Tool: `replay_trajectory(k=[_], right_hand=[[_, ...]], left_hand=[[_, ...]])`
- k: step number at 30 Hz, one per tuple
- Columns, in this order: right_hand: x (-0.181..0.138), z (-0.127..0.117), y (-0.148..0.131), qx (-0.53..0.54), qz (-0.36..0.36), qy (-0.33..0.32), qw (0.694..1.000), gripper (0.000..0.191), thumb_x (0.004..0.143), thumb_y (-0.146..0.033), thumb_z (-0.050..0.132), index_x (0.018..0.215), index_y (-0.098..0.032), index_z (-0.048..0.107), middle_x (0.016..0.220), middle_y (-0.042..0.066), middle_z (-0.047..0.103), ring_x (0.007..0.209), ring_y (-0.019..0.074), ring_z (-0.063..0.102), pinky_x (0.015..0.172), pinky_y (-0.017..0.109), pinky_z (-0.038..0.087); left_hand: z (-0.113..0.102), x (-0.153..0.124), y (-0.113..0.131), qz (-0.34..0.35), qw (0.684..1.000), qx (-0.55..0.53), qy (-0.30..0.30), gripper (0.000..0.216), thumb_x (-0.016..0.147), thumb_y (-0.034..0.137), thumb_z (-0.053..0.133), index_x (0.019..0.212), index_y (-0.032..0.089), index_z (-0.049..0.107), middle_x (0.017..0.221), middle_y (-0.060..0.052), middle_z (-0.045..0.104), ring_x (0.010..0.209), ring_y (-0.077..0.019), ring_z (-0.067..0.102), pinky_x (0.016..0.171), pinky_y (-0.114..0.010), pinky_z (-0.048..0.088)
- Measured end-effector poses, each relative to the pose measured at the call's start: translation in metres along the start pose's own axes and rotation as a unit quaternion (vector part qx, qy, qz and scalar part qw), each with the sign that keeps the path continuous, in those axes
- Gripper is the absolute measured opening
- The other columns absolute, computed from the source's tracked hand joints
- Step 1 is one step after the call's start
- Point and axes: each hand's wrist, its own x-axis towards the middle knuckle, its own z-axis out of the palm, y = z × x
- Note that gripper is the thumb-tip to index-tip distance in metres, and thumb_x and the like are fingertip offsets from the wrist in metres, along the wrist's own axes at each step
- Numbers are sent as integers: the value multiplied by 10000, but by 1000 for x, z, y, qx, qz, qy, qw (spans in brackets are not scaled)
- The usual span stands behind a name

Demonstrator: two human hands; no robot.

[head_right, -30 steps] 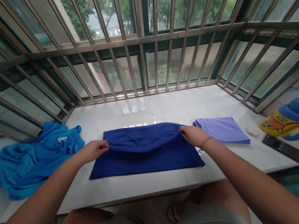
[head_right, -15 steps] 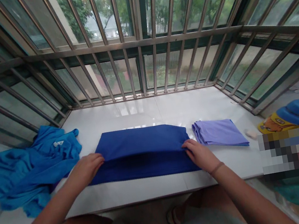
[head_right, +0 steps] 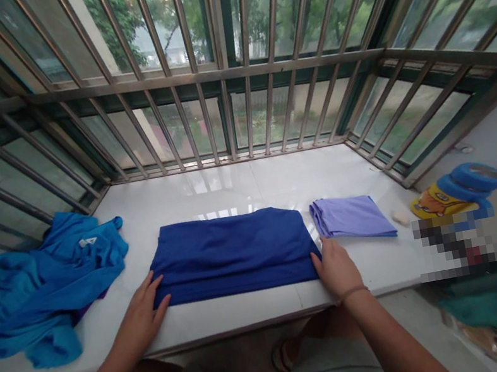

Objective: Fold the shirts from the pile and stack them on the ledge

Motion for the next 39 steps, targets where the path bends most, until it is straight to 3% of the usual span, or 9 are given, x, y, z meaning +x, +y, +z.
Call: replay_trajectory(k=[6,10,15,18,21,24,30,35,39], right_hand=[[-3,-13,-23,-3,89,-86,992,263,1106,-324,466,1069,-186,687,957,164,804,861,281,783,731,348,513],[7,-29,-15,73,109,-42,990,279,1104,-394,474,1101,-214,688,957,111,816,854,259,791,709,319,501],[-10,-32,6,-5,132,-160,978,196,1046,-319,553,973,-217,704,846,121,802,842,295,793,699,340,484],[-6,-38,8,-52,108,-144,982,208,1041,-306,542,1005,-211,723,876,141,801,848,295,792,698,348,483],[22,-48,-8,-55,54,-66,995,327,1080,-304,440,1061,-183,743,978,186,801,907,301,788,756,370,510],[65,-47,-34,-34,43,-60,997,392,1108,-354,412,1140,-153,747,1056,215,801,979,324,788,816,394,536],[132,-16,-66,5,122,-92,988,464,1076,-499,531,1216,-101,724,1030,229,805,948,320,791,839,395,560],[141,2,-60,54,118,-40,991,309,1050,-405,555,1114,-179,757,1014,128,807,937,250,768,848,336,553],[124,11,-49,65,123,51,989,410,1085,-324,397,1249,-133,721,1171,194,751,1098,294,714,931,389,544]], left_hand=[[7,-16,4,-28,999,24,-24,651,1065,487,441,1627,158,441,1673,-249,516,1546,-398,523,1250,-629,460],[2,-23,0,-35,999,33,-23,700,1046,491,459,1657,157,391,1627,-241,570,1524,-389,551,1255,-594,474],[-8,-45,-7,-49,997,40,-32,668,1033,486,451,1617,161,444,1544,-225,649,1437,-385,636,1226,-566,519],[-25,-44,-5,-66,995,51,-58,578,1060,495,406,1508,166,564,1436,-219,724,1319,-375,716,1154,-547,569],[-44,-11,-1,-94,991,61,-77,531,1108,463,317,1398,163,645,1276,-198,790,1152,-355,773,1064,-531,597],[-49,47,1,-96,992,43,-66,486,1106,368,298,1305,173,697,1259,-172,793,1145,-311,760,1095,-474,567],[-14,148,8,-132,987,73,-45,551,1072,447,410,1393,78,664,1402,-258,702,1319,-381,653,1137,-517,513],[10,156,9,-138,984,97,-61,417,1090,445,431,1177,172,734,1251,-193,720,1206,-361,659,1020,-475,527],[15,145,3,-169,981,97,-16,424,1110,456,399,1086,189,728,1148,-177,726,1114,-353,661,966,-462,514]])
